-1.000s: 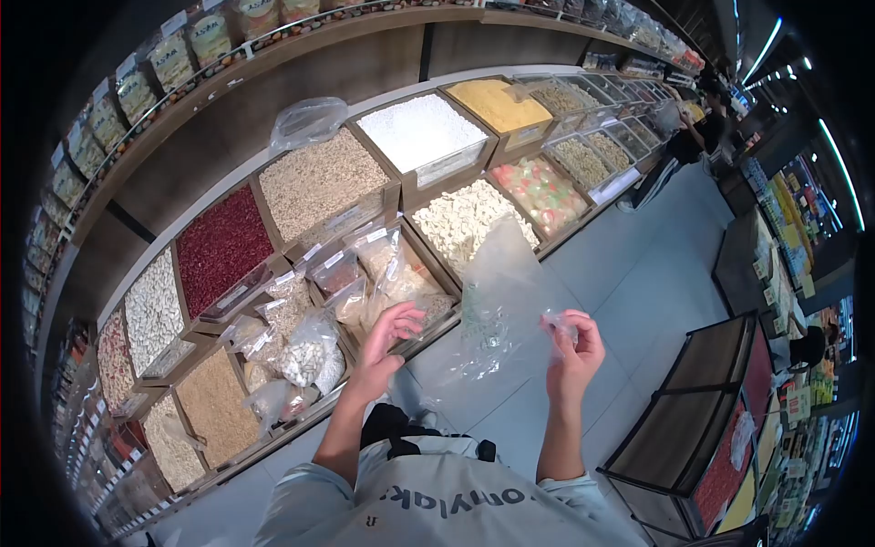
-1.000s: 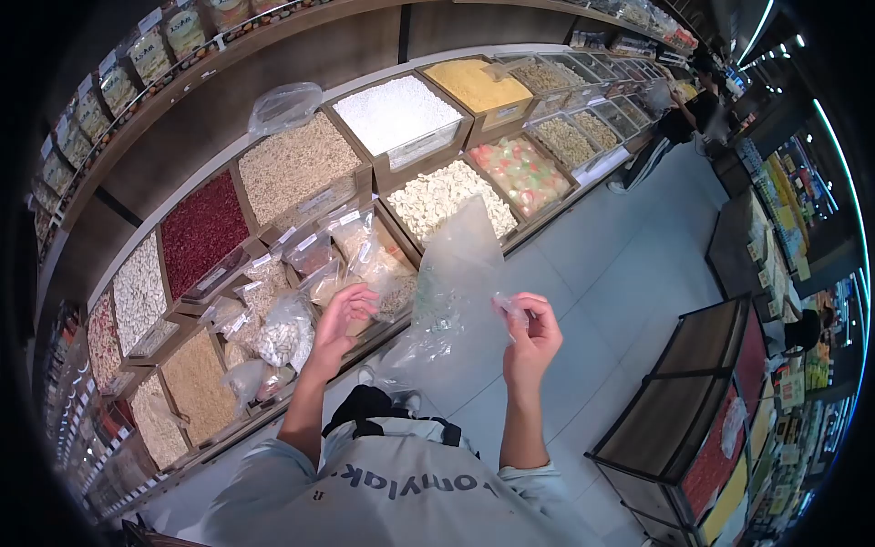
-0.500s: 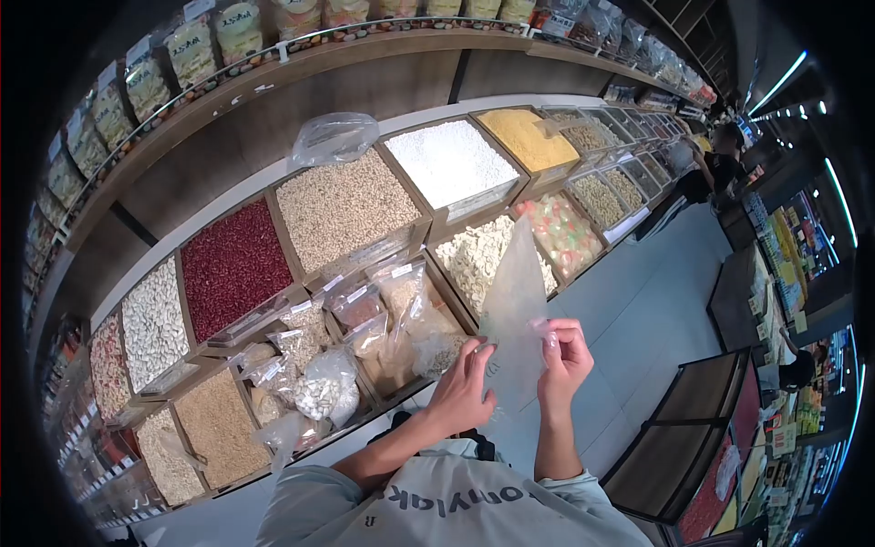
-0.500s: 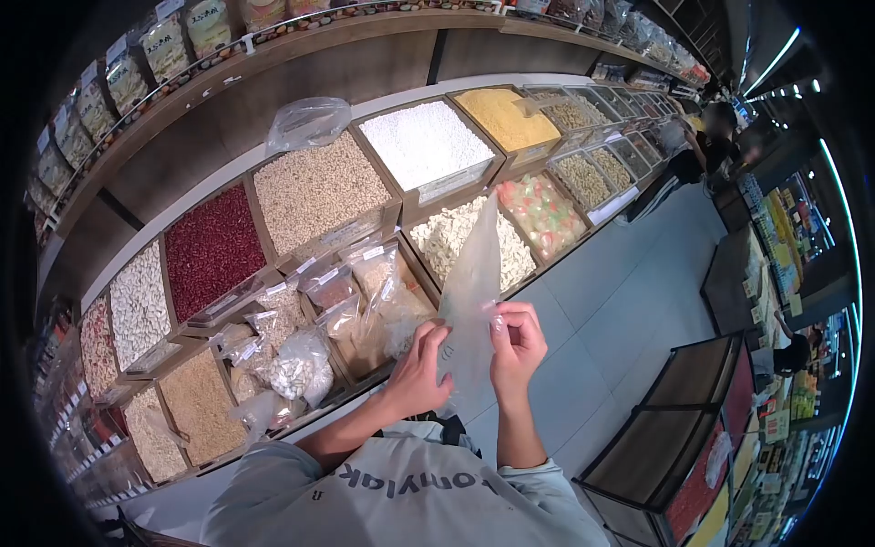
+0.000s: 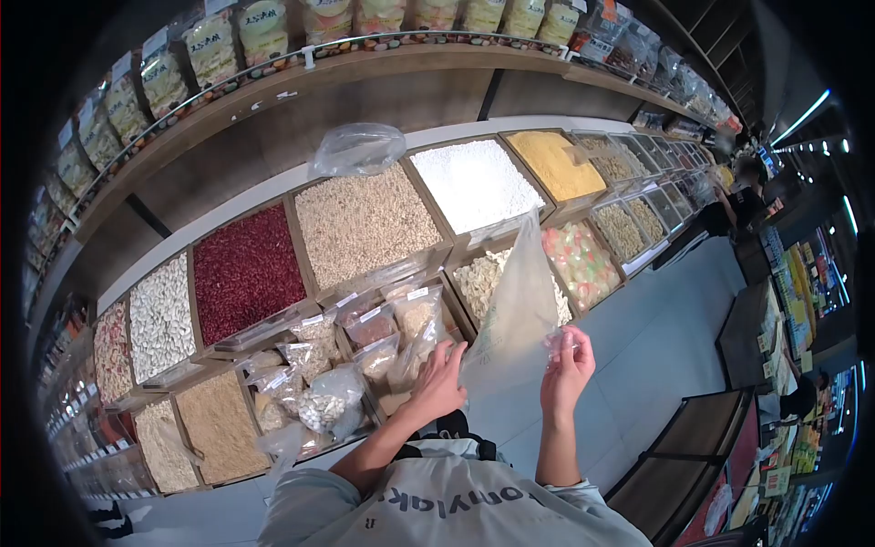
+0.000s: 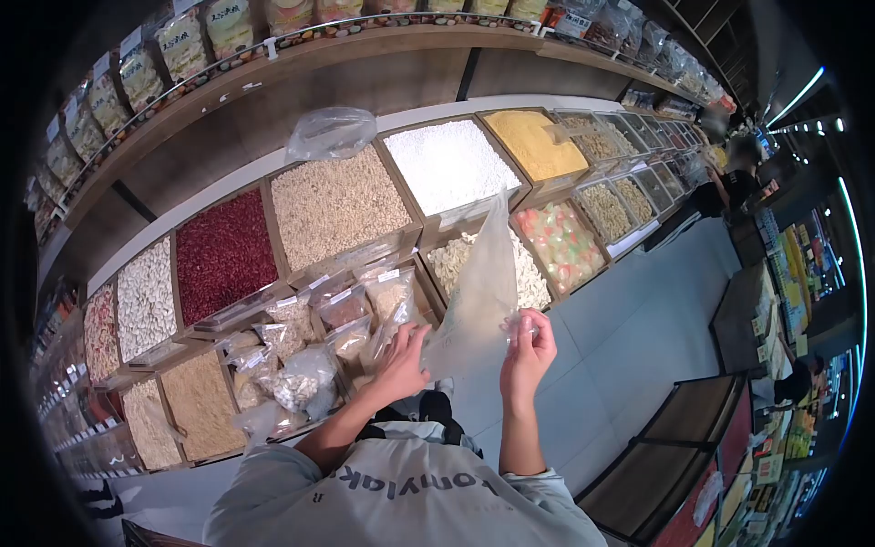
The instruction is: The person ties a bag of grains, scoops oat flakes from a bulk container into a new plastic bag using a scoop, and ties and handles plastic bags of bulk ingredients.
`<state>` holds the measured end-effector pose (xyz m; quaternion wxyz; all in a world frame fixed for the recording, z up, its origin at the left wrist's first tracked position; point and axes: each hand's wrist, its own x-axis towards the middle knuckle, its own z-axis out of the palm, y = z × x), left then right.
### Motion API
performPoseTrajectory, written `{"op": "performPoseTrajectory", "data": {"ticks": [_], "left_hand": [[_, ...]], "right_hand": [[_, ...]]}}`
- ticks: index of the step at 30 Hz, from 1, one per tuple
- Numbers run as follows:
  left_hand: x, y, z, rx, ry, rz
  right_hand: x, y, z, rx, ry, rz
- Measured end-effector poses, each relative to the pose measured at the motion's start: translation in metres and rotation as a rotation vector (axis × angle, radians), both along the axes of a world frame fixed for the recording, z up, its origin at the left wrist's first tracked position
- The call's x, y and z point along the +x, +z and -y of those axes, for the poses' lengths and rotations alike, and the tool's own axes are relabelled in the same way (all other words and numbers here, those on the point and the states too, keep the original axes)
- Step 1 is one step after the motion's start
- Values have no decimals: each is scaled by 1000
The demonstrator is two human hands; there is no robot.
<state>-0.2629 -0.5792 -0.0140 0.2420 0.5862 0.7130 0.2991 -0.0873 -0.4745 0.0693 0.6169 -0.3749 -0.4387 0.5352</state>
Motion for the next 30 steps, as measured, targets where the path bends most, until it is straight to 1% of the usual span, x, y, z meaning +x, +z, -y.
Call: {"op": "performPoseTrajectory", "data": {"ticks": [2,3,5,6,7,8,9,10,12,13,15,17,19,20,22,26,28,29,30], "left_hand": [[13,2,-5,-41,-80,155],[22,1,-10,-40,-78,148],[41,4,-23,156,0,340],[48,7,-29,229,14,379],[55,14,-33,224,11,374],[62,22,-37,302,20,290],[67,32,-42,382,30,204],[71,45,-47,469,42,173],[73,36,-61,482,12,135],[73,37,-66,489,-21,106],[76,41,-74,465,-25,115],[79,58,-78,434,-37,124],[86,76,-82,432,-66,371],[91,76,-85,429,-71,369],[98,73,-89,505,-42,201],[98,51,-97,464,20,231],[88,46,-100,449,69,207],[82,46,-101,449,67,208],[76,47,-103,450,114,228]], "right_hand": [[9,-3,-15,-116,32,-26],[12,-4,-21,-115,33,-33],[15,-4,-29,-28,20,0],[17,-5,-31,-31,17,-6],[19,-6,-30,55,34,90],[20,-7,-30,144,51,184],[22,-10,-28,144,50,177],[25,-12,-24,179,85,317],[29,-12,-24,294,131,570],[32,-9,-26,295,133,566],[37,-4,-31,426,178,697],[40,-3,-36,464,139,698],[45,-2,-38,350,232,711],[47,-3,-39,347,228,709],[48,-4,-42,385,242,729],[54,-5,-46,353,246,757],[59,1,-49,383,161,740],[63,-2,-53,382,159,741],[69,-8,-60,374,101,687]]}}
